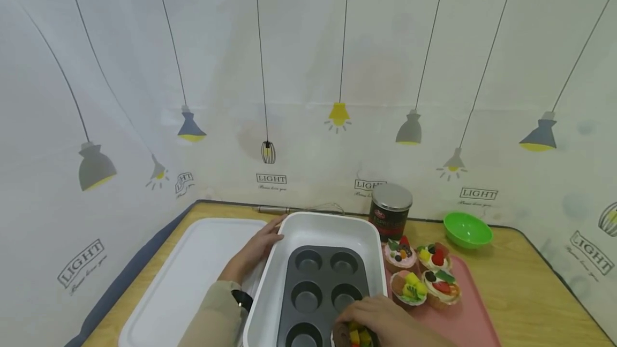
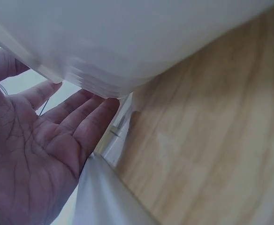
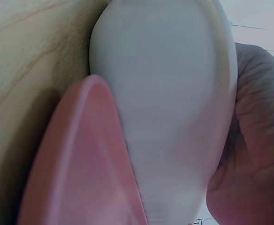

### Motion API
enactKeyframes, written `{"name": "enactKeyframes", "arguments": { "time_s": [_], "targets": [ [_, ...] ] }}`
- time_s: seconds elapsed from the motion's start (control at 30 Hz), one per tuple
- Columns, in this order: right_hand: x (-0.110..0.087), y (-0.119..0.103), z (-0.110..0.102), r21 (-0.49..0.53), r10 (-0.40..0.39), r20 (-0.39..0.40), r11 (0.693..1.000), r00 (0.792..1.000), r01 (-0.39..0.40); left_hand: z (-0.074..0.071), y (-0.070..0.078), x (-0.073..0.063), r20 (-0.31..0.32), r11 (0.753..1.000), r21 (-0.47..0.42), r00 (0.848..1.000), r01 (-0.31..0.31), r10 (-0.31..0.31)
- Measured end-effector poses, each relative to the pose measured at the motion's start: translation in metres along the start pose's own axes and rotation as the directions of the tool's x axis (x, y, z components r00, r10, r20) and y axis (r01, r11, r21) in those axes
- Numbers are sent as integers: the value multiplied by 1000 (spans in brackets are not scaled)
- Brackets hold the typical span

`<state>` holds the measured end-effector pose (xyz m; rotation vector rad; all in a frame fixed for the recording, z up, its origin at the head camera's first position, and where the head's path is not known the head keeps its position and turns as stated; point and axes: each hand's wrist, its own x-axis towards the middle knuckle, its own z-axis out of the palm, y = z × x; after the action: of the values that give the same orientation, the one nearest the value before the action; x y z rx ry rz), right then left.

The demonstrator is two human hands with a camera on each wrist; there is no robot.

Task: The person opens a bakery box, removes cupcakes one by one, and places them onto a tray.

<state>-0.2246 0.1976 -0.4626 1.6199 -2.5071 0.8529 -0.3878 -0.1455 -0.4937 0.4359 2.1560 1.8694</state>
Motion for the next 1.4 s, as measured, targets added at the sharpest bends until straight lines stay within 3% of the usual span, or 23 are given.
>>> {"name": "enactKeyframes", "arguments": {
  "time_s": [0.17,0.7,0.97,1.17,1.4],
  "targets": [
    [0,3,3,-8,-28,-14,1000,1000,28,0,-1,0,-5,1000,-11,1000,8,-8],
    [-1,-2,-2,-11,51,-10,999,999,-51,1,7,-1,-28,1000,12,999,18,-17],
    [0,-3,0,11,7,-17,1000,1000,-7,1,1,0,-7,1000,-7,1000,22,-22],
    [-2,-2,1,-7,36,-17,999,999,-36,1,2,-1,-8,1000,-3,1000,5,-5],
    [-1,1,3,-6,9,-22,1000,1000,-9,-1,-2,0,-6,1000,-3,1000,8,-8]
  ]
}}
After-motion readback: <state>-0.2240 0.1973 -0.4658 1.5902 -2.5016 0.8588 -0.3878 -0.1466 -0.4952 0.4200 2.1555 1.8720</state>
